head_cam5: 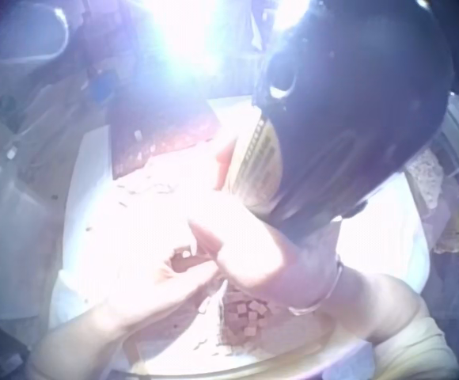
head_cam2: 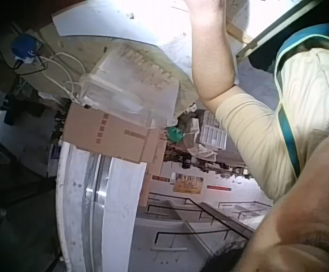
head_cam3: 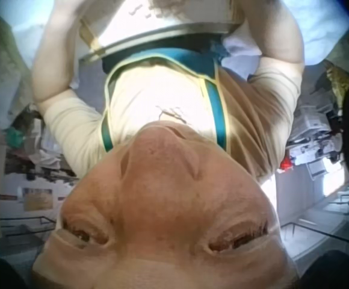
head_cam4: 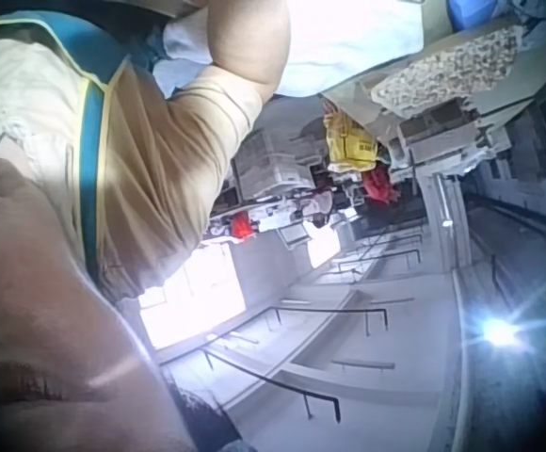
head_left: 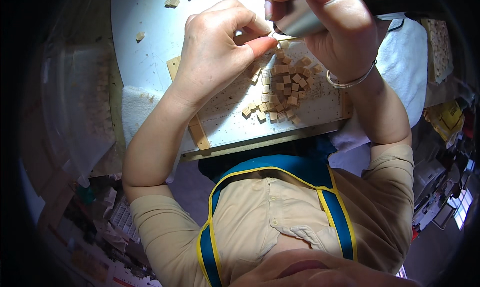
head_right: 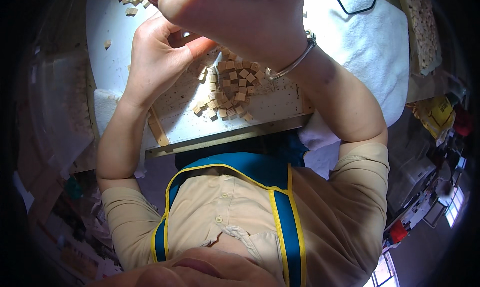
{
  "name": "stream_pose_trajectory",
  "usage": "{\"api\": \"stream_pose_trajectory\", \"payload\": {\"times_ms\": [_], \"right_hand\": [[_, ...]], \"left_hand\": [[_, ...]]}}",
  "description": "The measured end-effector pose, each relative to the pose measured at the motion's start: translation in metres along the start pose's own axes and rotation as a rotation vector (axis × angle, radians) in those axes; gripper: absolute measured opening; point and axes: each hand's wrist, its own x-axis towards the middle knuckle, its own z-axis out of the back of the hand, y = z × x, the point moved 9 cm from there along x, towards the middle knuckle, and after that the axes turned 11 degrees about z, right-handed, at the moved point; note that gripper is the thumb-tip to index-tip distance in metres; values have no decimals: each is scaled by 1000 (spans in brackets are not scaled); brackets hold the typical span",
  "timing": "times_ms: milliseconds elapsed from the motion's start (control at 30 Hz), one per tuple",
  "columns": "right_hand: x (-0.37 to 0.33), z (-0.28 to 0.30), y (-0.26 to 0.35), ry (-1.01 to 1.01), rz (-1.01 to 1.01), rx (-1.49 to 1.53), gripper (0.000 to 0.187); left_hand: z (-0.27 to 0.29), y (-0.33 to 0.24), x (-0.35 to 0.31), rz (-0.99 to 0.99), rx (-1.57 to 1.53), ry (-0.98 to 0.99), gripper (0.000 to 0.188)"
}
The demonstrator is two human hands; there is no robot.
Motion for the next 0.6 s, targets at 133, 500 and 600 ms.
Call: {"api": "stream_pose_trajectory", "payload": {"times_ms": [133, 500, 600], "right_hand": [[-3, -11, 12, -67, 391, -438, 33], [2, 6, 0, -44, 11, 152, 35], [-2, 4, -5, -59, -86, 186, 37]], "left_hand": [[1, -3, 0, -12, 25, -4, 15], [-1, 0, 0, -7, -7, 5, 15], [0, -1, 0, -21, 6, -13, 15]]}}
